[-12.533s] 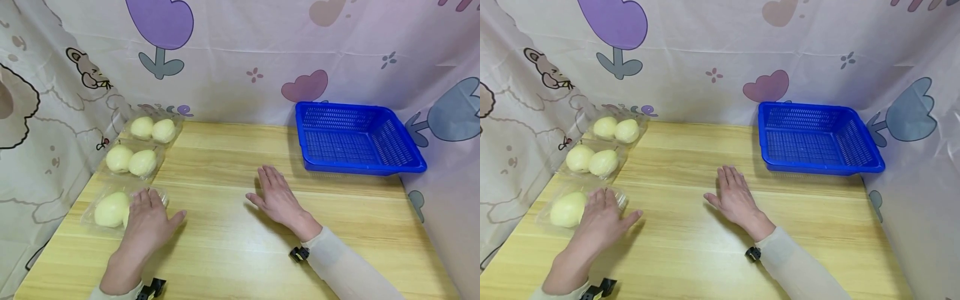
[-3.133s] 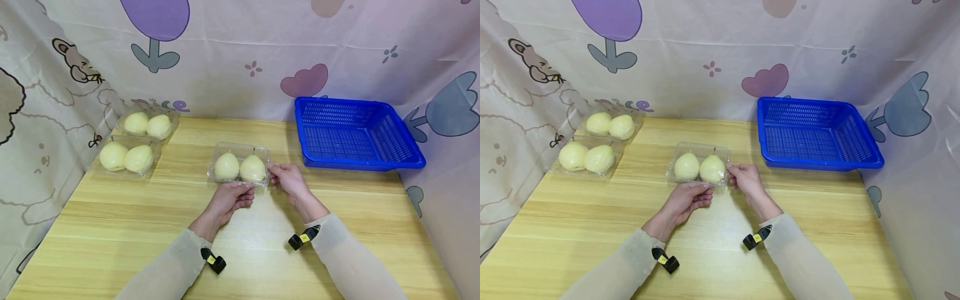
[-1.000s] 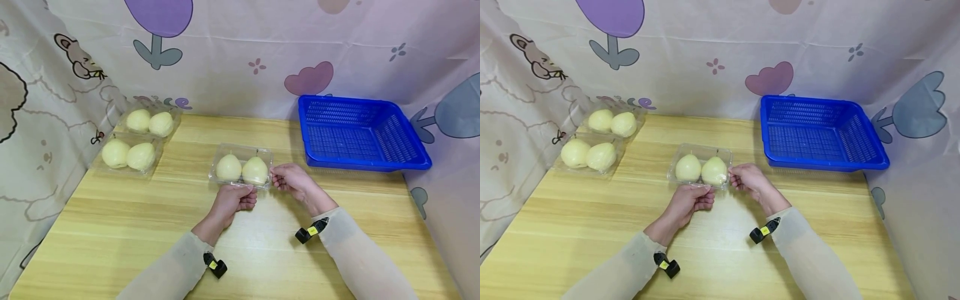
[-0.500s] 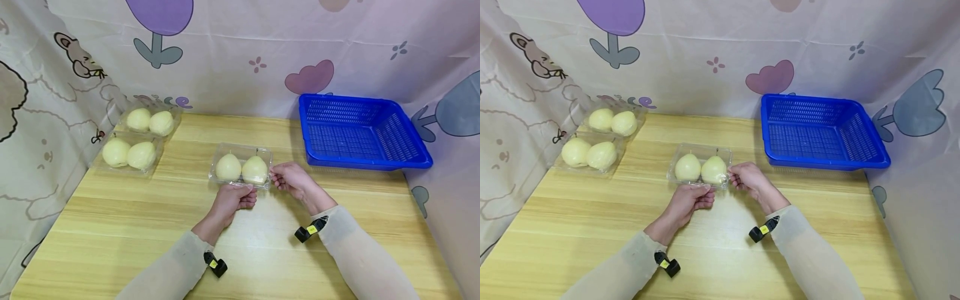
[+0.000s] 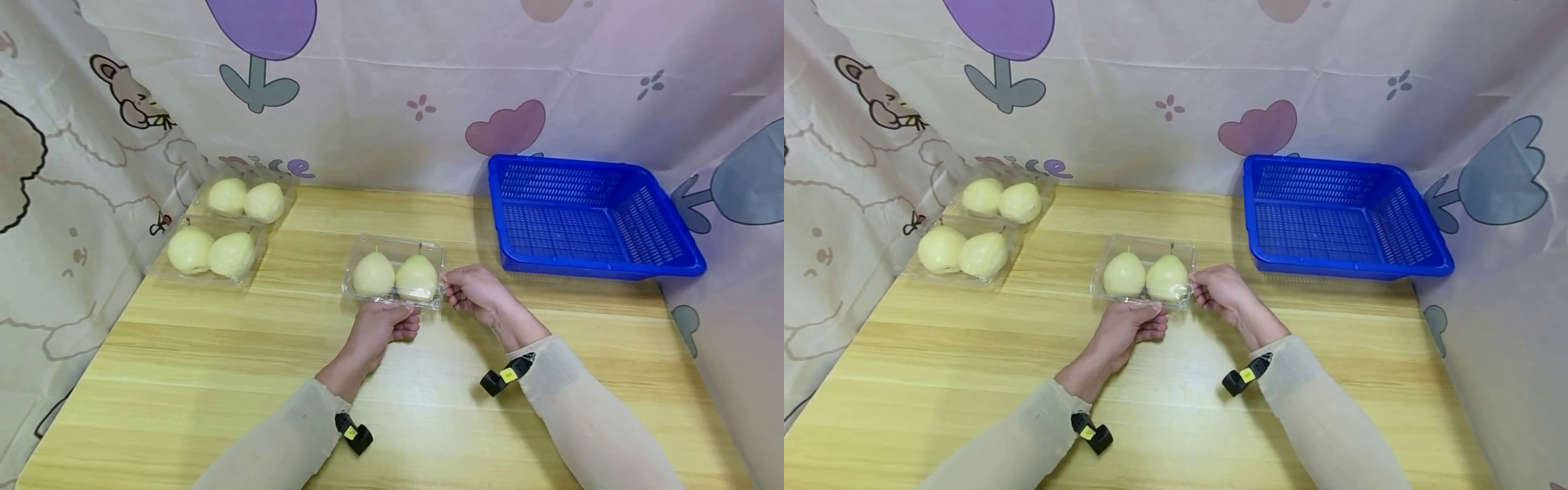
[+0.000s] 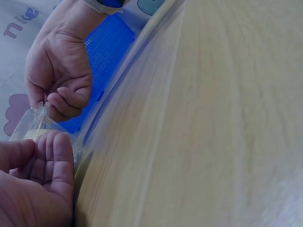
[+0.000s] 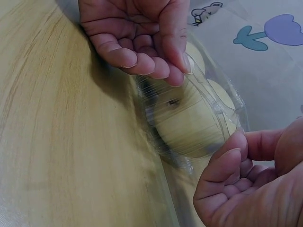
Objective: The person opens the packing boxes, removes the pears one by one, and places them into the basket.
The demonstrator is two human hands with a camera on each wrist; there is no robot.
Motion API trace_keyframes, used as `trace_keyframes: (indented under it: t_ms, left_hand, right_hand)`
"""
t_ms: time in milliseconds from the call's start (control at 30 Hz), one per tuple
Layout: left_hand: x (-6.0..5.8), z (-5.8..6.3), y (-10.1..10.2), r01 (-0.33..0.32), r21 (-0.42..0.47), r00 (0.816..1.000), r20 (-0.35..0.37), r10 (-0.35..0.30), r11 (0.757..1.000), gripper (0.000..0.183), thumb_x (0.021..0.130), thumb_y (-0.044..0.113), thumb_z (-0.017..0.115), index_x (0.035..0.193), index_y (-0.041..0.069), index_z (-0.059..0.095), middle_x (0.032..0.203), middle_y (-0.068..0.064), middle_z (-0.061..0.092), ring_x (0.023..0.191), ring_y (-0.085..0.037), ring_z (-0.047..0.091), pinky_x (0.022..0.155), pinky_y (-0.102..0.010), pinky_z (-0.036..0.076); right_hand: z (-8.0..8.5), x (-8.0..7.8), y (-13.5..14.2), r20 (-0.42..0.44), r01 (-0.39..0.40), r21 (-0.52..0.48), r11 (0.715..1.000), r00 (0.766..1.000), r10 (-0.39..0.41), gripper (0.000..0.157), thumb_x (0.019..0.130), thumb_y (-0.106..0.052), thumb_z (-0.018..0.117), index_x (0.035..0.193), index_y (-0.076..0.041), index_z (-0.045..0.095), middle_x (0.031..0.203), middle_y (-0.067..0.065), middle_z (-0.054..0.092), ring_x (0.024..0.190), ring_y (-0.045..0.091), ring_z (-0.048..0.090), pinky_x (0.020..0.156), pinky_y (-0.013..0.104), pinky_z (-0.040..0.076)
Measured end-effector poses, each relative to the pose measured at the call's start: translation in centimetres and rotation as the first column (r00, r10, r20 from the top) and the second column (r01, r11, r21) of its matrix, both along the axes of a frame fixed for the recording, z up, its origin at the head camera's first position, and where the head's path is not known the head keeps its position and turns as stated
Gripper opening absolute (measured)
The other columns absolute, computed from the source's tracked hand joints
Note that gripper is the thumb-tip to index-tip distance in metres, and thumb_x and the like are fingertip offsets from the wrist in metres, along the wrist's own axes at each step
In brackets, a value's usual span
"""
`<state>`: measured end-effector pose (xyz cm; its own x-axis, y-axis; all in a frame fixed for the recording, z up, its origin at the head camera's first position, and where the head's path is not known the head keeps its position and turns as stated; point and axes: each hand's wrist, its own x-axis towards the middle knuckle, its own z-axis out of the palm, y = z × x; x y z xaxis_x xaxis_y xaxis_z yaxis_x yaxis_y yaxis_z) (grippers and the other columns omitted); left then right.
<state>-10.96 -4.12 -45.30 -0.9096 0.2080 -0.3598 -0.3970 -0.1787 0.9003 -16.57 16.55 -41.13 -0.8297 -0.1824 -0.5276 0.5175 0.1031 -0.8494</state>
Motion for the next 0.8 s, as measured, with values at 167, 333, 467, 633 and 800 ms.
trace_keyframes:
  t_ms: [167,333,467,633,800]
  left_hand:
    - [-0.02,-0.06,0.04,0.001,0.001,1.000,0.000,-0.001,1.000,0.026,0.103,0.005,0.063,0.113,-0.018,0.071,0.083,-0.012,0.076,0.072,-0.011,0.071,0.068,-0.024,0.063]
    - [-0.02,-0.21,0.10,-0.001,-0.004,1.000,-0.001,0.001,1.000,0.026,0.103,0.005,0.063,0.113,-0.018,0.071,0.082,-0.011,0.075,0.071,-0.010,0.071,0.068,-0.023,0.063]
    - [0.03,-0.23,0.08,-0.004,-0.014,1.000,0.000,0.004,1.000,0.025,0.103,0.005,0.063,0.112,-0.017,0.072,0.083,-0.012,0.076,0.072,-0.011,0.070,0.068,-0.024,0.063]
    - [0.03,-0.30,0.04,-0.003,-0.010,1.000,-0.001,0.003,1.000,0.026,0.103,0.005,0.063,0.112,-0.018,0.072,0.083,-0.012,0.075,0.072,-0.011,0.070,0.068,-0.023,0.063]
    - [-0.01,-0.43,0.11,-0.008,-0.009,1.000,-0.008,0.008,1.000,0.026,0.103,0.005,0.063,0.112,-0.018,0.072,0.081,-0.011,0.075,0.071,-0.010,0.070,0.068,-0.023,0.063]
  right_hand:
    - [-0.07,0.00,0.11,0.001,-0.001,0.002,1.000,1.000,0.001,0.019,0.108,-0.012,0.053,0.097,-0.001,0.063,0.072,-0.002,0.061,0.062,0.008,0.055,0.055,0.019,0.048]
    - [-0.05,0.06,0.07,-0.011,-0.004,0.025,1.000,1.000,0.004,0.019,0.109,-0.011,0.052,0.099,0.000,0.064,0.073,-0.002,0.060,0.063,0.008,0.055,0.054,0.018,0.046]
    - [0.00,0.09,-0.04,-0.014,-0.004,0.036,0.999,1.000,0.004,0.019,0.109,-0.011,0.051,0.100,0.000,0.064,0.073,-0.002,0.060,0.064,0.008,0.055,0.054,0.018,0.046]
    - [-0.01,0.07,-0.04,0.003,0.004,0.018,1.000,1.000,-0.004,0.019,0.109,-0.011,0.052,0.099,0.000,0.064,0.073,-0.002,0.060,0.063,0.008,0.055,0.054,0.019,0.046]
    - [-0.11,0.03,0.02,0.008,0.003,0.006,1.000,1.000,-0.003,0.019,0.109,-0.012,0.053,0.098,0.000,0.063,0.074,-0.002,0.060,0.065,0.009,0.055,0.055,0.019,0.047]
